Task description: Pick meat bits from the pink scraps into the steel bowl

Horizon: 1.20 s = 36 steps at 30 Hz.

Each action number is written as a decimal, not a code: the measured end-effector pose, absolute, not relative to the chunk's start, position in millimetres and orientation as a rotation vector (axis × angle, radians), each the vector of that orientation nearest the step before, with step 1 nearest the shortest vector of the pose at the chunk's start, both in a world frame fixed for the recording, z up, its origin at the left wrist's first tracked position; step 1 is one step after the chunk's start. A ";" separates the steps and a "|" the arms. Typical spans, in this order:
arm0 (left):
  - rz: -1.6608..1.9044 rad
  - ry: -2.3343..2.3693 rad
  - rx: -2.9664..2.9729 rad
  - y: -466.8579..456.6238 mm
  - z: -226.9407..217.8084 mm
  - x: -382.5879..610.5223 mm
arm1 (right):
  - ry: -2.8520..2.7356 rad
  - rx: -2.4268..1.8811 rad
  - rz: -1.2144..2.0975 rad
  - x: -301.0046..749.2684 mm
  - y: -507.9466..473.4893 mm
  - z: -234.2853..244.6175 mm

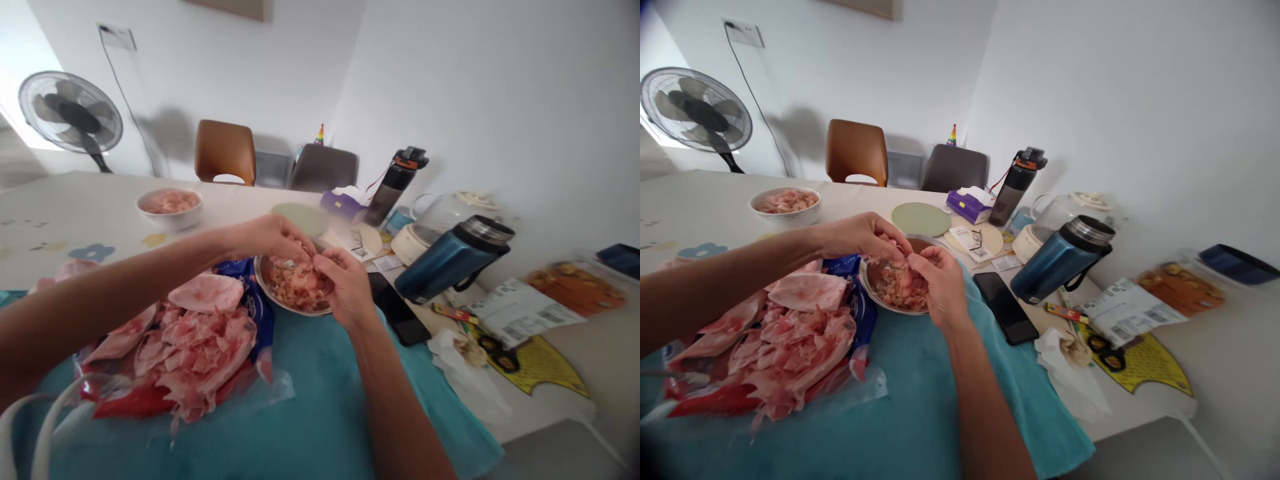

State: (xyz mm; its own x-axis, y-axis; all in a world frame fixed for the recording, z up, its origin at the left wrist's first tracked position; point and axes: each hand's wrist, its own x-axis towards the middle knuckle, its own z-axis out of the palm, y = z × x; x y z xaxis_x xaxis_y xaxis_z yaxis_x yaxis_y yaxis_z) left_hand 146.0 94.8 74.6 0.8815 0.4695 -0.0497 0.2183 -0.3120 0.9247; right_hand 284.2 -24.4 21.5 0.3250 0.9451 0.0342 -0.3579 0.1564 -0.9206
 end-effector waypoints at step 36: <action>0.509 0.704 1.755 76.5 49.0 154.9 | -1.281 -1.369 0.157 281.3 -24.8 3.3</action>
